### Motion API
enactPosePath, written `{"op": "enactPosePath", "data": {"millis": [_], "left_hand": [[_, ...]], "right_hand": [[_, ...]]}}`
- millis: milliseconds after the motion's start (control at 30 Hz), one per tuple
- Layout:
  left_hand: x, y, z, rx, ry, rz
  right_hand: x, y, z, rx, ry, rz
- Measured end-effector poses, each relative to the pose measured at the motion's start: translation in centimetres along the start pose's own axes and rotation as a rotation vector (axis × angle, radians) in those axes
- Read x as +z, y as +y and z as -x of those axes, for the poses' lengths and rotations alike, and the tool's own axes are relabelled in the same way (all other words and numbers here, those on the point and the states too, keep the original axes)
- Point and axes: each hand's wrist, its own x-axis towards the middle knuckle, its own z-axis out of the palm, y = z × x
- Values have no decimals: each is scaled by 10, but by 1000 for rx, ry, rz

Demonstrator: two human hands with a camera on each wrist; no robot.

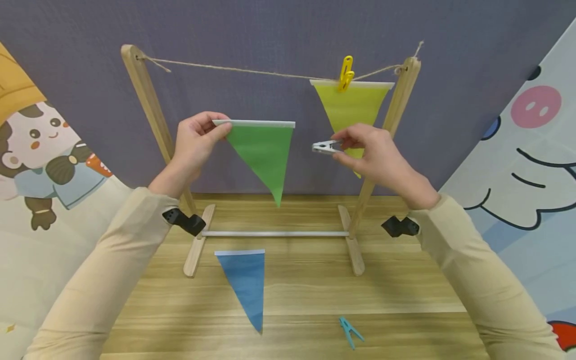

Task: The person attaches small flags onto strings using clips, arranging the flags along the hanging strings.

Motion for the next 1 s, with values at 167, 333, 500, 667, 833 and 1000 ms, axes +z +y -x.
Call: {"op": "enactPosePath", "data": {"millis": [167, 333, 500, 667, 833, 1000], "left_hand": [[4, 3, -5, -4, 5, 8], [7, 6, -8, -9, 17, 17], [9, 10, -11, -6, 20, 27], [11, 14, -14, -10, 22, 23], [13, 18, -16, -12, 19, 15], [16, 22, -19, -6, 21, 26]], "right_hand": [[-4, -2, -3, 2, 6, 7], [-8, -6, -8, 19, 5, 16], [-12, -8, -13, 12, 25, 49], [-14, -9, -18, -4, 51, 62], [-16, -10, -21, 9, 62, 49], [-18, -12, -24, 17, 72, 57]]}}
